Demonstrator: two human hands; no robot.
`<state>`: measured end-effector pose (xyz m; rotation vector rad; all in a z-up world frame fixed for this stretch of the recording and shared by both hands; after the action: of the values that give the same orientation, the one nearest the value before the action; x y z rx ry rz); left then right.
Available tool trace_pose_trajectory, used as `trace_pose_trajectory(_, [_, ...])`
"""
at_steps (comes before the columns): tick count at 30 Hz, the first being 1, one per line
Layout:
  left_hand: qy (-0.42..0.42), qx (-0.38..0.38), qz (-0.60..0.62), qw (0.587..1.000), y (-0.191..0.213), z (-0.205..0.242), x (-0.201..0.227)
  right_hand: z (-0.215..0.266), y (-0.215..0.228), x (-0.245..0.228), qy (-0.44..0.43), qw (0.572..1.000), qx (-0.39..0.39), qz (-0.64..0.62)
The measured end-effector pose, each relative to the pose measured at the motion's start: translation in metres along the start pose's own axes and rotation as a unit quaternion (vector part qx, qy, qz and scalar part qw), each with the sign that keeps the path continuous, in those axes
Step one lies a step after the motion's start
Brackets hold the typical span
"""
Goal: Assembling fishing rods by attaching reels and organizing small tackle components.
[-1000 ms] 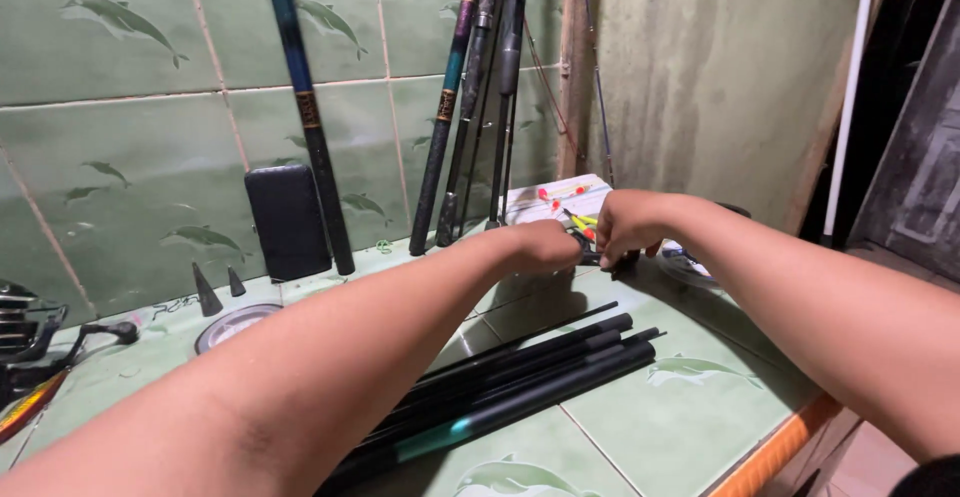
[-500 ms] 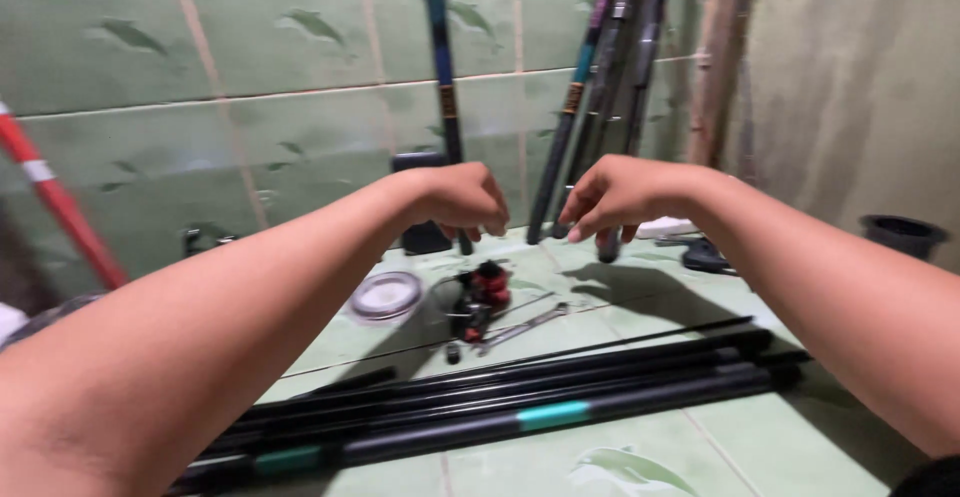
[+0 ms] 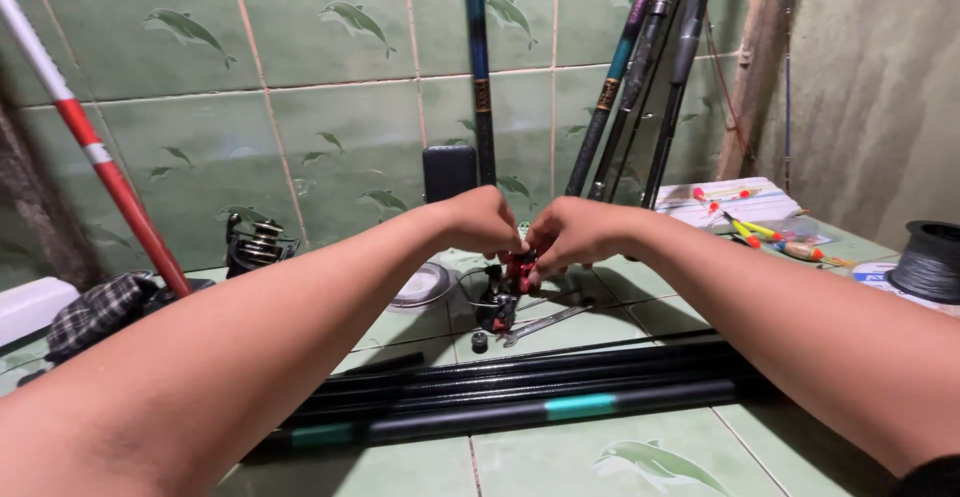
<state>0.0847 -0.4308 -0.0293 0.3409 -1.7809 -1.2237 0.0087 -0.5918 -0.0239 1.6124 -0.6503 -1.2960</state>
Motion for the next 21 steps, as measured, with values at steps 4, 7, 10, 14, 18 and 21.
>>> trace_pose_trajectory(4, [-0.017, 0.017, 0.050, 0.998, 0.006, -0.008, 0.041, 0.026, 0.033, 0.007, -0.023, 0.999, 0.018, -0.016])
trace_pose_trajectory(7, [-0.052, 0.015, 0.047, 0.997, -0.006, -0.037, 0.067, 0.045, 0.058, 0.031, -0.056, 0.997, 0.037, -0.027])
trace_pose_trajectory(10, [-0.089, 0.033, 0.039, 0.995, -0.029, -0.064, 0.097, 0.068, 0.080, 0.057, -0.095, 0.994, 0.047, -0.007])
trace_pose_trajectory(14, [-0.095, 0.028, 0.032, 0.995, -0.070, -0.093, 0.128, 0.088, 0.091, 0.095, -0.137, 0.989, 0.050, 0.019])
trace_pose_trajectory(18, [-0.084, 0.043, 0.008, 0.995, -0.105, -0.100, 0.144, 0.102, 0.088, 0.124, -0.135, 0.987, 0.044, 0.079])
trace_pose_trajectory(21, [-0.077, 0.050, 0.019, 0.996, -0.123, -0.130, 0.135, 0.104, 0.081, 0.133, -0.132, 0.982, 0.051, 0.123])
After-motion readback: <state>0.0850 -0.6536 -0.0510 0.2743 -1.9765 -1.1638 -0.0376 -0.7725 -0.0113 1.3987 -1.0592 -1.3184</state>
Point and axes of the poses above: each hand's wrist, its own z-axis away from the middle knuckle, its own y-axis out of the back of the hand, x = y × z, the point moved 3 cm from there along -z, towards the middle knuckle, and after that the axes turned 3 degrees about z, right-handed, at the moved point
